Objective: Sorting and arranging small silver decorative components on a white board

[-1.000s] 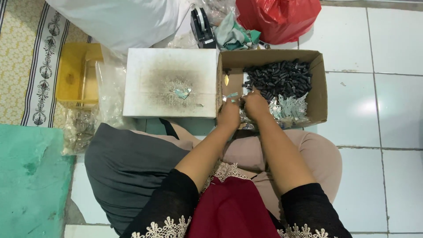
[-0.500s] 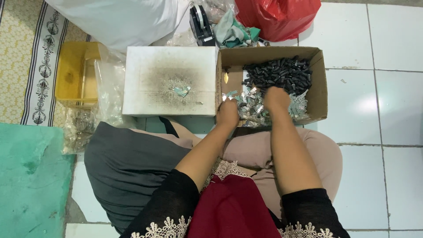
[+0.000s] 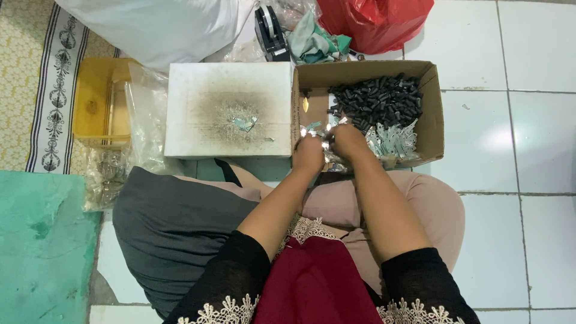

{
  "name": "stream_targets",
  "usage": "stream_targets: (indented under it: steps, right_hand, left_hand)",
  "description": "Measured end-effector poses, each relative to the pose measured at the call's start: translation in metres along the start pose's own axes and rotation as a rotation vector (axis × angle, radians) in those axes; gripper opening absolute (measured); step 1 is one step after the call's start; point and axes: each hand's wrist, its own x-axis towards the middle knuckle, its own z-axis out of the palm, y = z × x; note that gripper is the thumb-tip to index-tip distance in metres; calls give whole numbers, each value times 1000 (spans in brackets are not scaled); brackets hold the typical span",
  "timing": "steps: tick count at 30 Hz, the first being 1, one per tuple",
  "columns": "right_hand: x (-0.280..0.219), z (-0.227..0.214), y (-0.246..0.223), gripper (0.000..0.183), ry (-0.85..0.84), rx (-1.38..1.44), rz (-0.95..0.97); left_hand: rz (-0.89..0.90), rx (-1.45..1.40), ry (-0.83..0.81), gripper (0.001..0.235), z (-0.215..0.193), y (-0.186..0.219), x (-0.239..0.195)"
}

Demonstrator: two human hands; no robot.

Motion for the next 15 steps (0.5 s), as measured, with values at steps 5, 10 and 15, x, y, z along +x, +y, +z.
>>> stream_targets:
  steps: [5,10,15]
  right_hand:
    - [19,23,23,22,4,91,102]
    - [22,29,24,23,13,213,166]
    - [24,32,21,26,82,333,210]
  left_hand:
    - [-33,-3,-26,26,-20,13,-9]
    - [-62,-20,-24,24,-15,11,-7]
    - [-53,-8,-41,24,-32,20,-18]
